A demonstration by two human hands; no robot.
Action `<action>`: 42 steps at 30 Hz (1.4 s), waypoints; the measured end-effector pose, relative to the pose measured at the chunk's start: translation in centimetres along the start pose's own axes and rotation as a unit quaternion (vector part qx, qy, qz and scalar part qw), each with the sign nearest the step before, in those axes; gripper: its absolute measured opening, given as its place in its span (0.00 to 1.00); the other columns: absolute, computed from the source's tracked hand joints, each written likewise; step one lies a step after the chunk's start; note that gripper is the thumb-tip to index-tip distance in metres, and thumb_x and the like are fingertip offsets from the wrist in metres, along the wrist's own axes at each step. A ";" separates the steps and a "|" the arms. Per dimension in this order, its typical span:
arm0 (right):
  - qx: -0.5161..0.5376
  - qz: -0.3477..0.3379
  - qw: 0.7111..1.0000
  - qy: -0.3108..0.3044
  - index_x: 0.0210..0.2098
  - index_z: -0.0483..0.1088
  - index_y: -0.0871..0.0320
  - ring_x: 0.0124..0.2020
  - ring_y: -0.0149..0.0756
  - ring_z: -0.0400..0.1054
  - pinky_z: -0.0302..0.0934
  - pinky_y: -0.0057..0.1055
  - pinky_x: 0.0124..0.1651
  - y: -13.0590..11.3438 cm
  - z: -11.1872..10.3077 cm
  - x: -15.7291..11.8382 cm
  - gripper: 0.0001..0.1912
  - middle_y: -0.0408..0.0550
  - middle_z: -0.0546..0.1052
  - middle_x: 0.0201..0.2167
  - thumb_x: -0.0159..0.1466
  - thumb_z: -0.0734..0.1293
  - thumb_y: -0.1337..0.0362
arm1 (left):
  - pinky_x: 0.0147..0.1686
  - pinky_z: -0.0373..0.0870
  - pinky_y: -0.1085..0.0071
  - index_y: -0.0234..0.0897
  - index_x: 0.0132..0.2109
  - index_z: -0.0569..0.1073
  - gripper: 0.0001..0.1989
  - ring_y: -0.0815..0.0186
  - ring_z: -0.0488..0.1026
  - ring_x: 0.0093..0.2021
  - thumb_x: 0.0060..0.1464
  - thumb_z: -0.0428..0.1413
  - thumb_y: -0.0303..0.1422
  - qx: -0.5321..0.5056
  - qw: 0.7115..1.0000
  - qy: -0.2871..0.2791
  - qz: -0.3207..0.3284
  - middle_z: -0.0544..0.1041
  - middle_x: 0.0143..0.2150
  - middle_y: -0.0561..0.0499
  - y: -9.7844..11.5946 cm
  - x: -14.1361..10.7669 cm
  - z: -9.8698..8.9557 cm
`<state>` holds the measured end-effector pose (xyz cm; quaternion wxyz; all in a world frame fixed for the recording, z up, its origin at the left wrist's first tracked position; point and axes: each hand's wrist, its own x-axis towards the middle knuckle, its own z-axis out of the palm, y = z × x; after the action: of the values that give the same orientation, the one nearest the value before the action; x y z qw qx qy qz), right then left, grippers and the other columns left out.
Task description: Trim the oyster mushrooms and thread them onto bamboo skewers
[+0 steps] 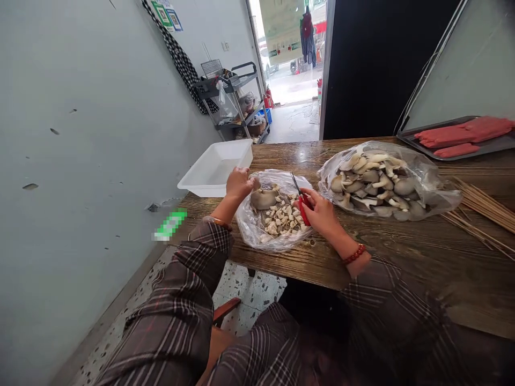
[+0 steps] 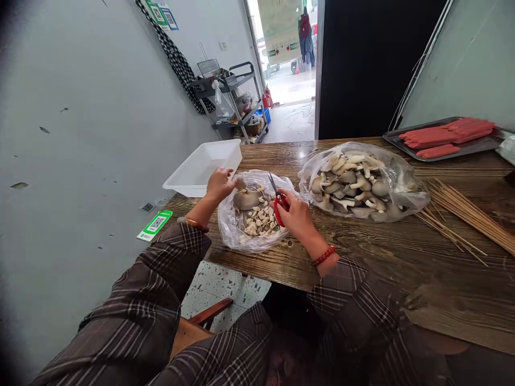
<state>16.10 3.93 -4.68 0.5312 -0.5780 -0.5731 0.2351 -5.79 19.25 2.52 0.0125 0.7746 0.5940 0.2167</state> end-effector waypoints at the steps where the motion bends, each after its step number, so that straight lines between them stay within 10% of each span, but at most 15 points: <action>1: -0.001 0.000 1.000 -0.001 0.55 0.73 0.58 0.37 0.42 0.76 0.68 0.39 0.44 0.0 0.0 0.0 0.26 0.53 0.82 0.37 0.62 0.67 0.51 | 0.49 0.67 0.62 0.32 0.47 0.77 0.15 0.52 0.73 0.48 0.52 0.59 0.32 0.030 0.999 -0.012 0.000 0.76 0.48 0.36 0.0 0.2 0.3; 12: 0.005 -0.015 1.000 0.011 0.53 0.74 0.58 0.44 0.45 0.77 0.69 0.43 0.50 -0.4 0.0 0.1 0.21 0.55 0.82 0.44 0.62 0.68 0.56 | 0.38 0.63 0.68 0.37 0.30 0.69 0.07 0.65 0.68 0.33 0.43 0.58 0.22 -0.155 0.988 0.009 -0.005 0.71 0.29 0.52 -0.4 -0.6 0.5; 18: 0.029 -0.007 1.000 0.002 0.53 0.74 0.59 0.43 0.45 0.78 0.70 0.44 0.49 -0.3 0.0 0.0 0.23 0.55 0.82 0.43 0.62 0.69 0.54 | 0.31 0.65 0.73 0.37 0.30 0.66 0.10 0.72 0.68 0.28 0.43 0.61 0.23 -0.513 0.845 0.062 -0.136 0.70 0.27 0.57 -0.4 -2.1 -3.0; 22: 0.102 0.025 0.994 -0.020 0.54 0.72 0.58 0.38 0.41 0.77 0.72 0.40 0.43 -0.2 0.2 -0.1 0.26 0.53 0.82 0.39 0.60 0.70 0.51 | 0.33 0.73 0.71 0.37 0.33 0.67 0.09 0.71 0.73 0.29 0.48 0.61 0.24 -0.638 0.747 0.003 -0.186 0.74 0.28 0.55 1.3 -4.0 -4.5; 32: 0.291 0.058 0.955 -0.014 0.57 0.67 0.55 0.41 0.38 0.77 0.74 0.38 0.48 -0.2 0.8 0.6 0.39 0.48 0.81 0.41 0.48 0.79 0.56 | 0.48 0.78 0.62 0.37 0.45 0.70 0.18 0.65 0.79 0.40 0.46 0.61 0.19 -0.743 0.620 -0.102 -0.232 0.79 0.40 0.50 7.7 -9.6 0.2; 36: 0.253 0.042 0.966 0.043 0.57 0.67 0.53 0.42 0.37 0.77 0.73 0.38 0.49 0.5 0.7 0.8 0.29 0.47 0.80 0.42 0.56 0.73 0.61 | 0.47 0.78 0.62 0.36 0.43 0.72 0.16 0.66 0.77 0.40 0.46 0.63 0.22 -0.733 0.632 -0.169 -0.187 0.77 0.40 0.50 7.6 -10.7 0.6; 42: 0.104 -0.026 0.992 0.070 0.55 0.70 0.53 0.43 0.41 0.76 0.72 0.42 0.49 0.0 0.1 0.2 0.25 0.49 0.80 0.42 0.58 0.70 0.67 | 0.43 0.74 0.70 0.36 0.50 0.76 0.26 0.66 0.75 0.43 0.41 0.70 0.29 -0.585 0.790 -0.182 -0.017 0.77 0.45 0.47 7.0 -10.7 0.4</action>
<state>16.07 4.19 -4.65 0.6331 -0.5198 -0.5217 0.2382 -1.38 7.35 0.66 0.5745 0.6344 0.3537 0.3773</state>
